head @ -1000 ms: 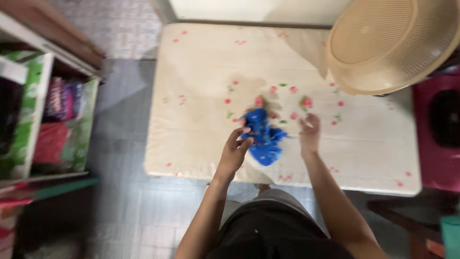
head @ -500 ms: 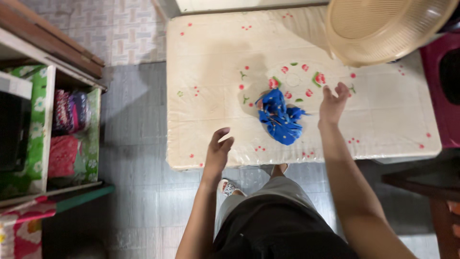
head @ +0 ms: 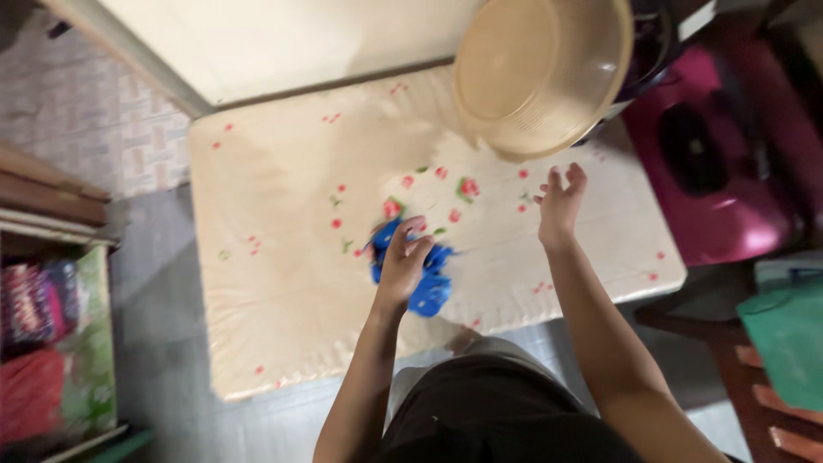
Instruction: The person wipes a floral-patterned tablecloth with a blue cloth, then wipes a beige plastic colander and a black rice cooker lid. The person repeatedly wipes the tablecloth surface throughout the episode.
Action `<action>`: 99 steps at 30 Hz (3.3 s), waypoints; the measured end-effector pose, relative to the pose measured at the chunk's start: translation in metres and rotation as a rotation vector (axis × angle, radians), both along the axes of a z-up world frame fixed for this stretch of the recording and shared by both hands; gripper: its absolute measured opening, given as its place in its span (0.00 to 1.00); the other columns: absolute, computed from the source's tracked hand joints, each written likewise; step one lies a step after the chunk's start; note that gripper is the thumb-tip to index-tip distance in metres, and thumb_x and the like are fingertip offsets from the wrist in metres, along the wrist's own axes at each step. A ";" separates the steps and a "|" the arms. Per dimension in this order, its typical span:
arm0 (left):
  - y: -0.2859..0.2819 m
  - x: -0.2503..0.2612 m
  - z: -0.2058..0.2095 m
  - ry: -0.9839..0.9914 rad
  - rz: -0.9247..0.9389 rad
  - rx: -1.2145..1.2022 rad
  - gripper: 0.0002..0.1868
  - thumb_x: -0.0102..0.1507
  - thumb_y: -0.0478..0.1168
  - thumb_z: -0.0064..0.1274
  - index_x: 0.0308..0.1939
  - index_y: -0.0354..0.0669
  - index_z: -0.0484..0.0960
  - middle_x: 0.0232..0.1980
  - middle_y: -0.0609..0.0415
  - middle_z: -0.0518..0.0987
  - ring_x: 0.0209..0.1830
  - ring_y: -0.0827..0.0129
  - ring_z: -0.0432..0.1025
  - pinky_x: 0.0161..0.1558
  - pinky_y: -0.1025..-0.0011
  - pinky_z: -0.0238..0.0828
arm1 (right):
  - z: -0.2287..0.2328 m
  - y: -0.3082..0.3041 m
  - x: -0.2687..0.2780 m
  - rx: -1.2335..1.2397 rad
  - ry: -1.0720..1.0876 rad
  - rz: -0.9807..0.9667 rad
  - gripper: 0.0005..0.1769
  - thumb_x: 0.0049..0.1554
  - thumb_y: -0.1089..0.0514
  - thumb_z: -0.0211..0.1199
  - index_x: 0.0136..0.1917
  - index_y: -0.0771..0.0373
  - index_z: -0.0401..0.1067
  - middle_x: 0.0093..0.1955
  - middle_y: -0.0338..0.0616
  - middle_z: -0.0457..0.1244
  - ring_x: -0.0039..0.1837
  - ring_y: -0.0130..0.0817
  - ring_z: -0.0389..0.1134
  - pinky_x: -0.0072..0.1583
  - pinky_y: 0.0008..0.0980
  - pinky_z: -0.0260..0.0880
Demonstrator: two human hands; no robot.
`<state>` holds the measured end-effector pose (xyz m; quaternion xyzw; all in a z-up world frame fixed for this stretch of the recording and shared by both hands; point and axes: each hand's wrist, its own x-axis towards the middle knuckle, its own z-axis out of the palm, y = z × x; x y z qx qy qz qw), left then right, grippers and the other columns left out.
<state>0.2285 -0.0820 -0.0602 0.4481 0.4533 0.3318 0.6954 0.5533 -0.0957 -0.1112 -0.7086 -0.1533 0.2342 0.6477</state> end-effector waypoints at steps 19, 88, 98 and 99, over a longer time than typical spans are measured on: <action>0.088 0.184 -0.043 0.142 -0.038 -0.089 0.38 0.66 0.54 0.50 0.76 0.46 0.58 0.66 0.41 0.74 0.55 0.54 0.73 0.50 0.62 0.70 | 0.056 0.051 0.128 0.441 0.235 0.252 0.10 0.69 0.60 0.55 0.45 0.65 0.69 0.39 0.37 0.62 0.38 0.26 0.59 0.43 0.30 0.61; -0.068 -0.266 -0.056 0.268 0.728 -0.060 0.23 0.65 0.41 0.51 0.63 0.39 0.76 0.62 0.50 0.78 0.53 0.65 0.73 0.51 0.67 0.72 | -0.073 -0.027 -0.307 -0.778 -0.904 0.899 0.44 0.54 0.28 0.59 0.80 0.35 0.52 0.85 0.56 0.37 0.82 0.67 0.34 0.68 0.86 0.36; -0.119 -0.364 -0.090 0.389 0.678 -0.069 0.19 0.65 0.36 0.51 0.60 0.37 0.79 0.58 0.45 0.81 0.51 0.64 0.73 0.51 0.68 0.69 | -0.117 -0.051 -0.532 -0.512 -1.532 1.363 0.09 0.68 0.53 0.59 0.58 0.53 0.76 0.57 0.46 0.67 0.63 0.46 0.63 0.58 0.60 0.57; -0.116 -0.363 -0.093 0.408 0.646 0.006 0.18 0.65 0.36 0.51 0.59 0.35 0.79 0.59 0.46 0.81 0.55 0.64 0.75 0.55 0.69 0.71 | -0.121 -0.064 -0.545 -0.159 -1.476 1.231 0.12 0.60 0.52 0.60 0.55 0.52 0.77 0.59 0.46 0.66 0.61 0.47 0.62 0.57 0.60 0.57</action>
